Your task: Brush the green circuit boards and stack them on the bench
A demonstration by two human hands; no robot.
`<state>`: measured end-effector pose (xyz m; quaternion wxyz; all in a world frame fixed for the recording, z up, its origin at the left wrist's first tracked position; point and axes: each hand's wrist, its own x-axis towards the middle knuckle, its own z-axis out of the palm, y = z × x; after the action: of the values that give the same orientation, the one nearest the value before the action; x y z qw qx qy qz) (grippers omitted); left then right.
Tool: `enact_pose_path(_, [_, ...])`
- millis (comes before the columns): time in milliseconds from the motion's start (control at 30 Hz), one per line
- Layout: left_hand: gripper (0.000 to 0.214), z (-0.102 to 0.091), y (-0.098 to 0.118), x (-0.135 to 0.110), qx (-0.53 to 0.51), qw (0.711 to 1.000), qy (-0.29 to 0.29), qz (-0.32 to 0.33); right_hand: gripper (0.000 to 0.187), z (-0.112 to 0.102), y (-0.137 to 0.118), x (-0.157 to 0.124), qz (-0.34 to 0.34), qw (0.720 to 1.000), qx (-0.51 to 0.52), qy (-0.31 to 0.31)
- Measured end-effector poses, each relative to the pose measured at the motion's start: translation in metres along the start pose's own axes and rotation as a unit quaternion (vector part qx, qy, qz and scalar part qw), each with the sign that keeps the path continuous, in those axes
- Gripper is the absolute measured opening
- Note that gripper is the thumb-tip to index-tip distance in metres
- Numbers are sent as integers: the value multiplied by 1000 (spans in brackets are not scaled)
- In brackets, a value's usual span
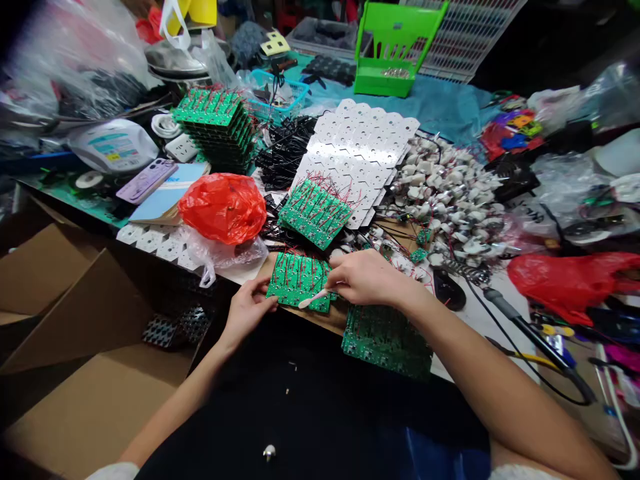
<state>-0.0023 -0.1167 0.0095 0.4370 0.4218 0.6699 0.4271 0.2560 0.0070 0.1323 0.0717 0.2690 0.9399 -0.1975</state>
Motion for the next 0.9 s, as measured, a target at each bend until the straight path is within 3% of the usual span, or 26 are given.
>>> enact_pose_path(133, [45,-1,-2,2,-5,1000,-5,-14,23,2,13,11,-2,1000,-19,-4])
enact_pose_path(367, [47,0,-2,2,-13,999,-1,-30,23,-7,56,10,85,991,-35,95])
enact_pose_path(433, [48,0,1,1,21,1000,9,-19,21,-9,54,4,64,994,-3,83])
enact_pose_path(600, [59,0,10,3,128,990,30,49,19,-10,31,0,-8,999,41,-13])
enact_pose_path(700, [61,1,12,4,136,990,23,41,21,-6,28,8,-13,999,27,-38])
enact_pose_path(800, [58,1,10,4,132,991,17,33,18,-3,40,15,-1,1000,5,-29])
enact_pose_path(900, [57,1,8,4,114,993,12,26,16,-5,64,17,46,998,-28,32])
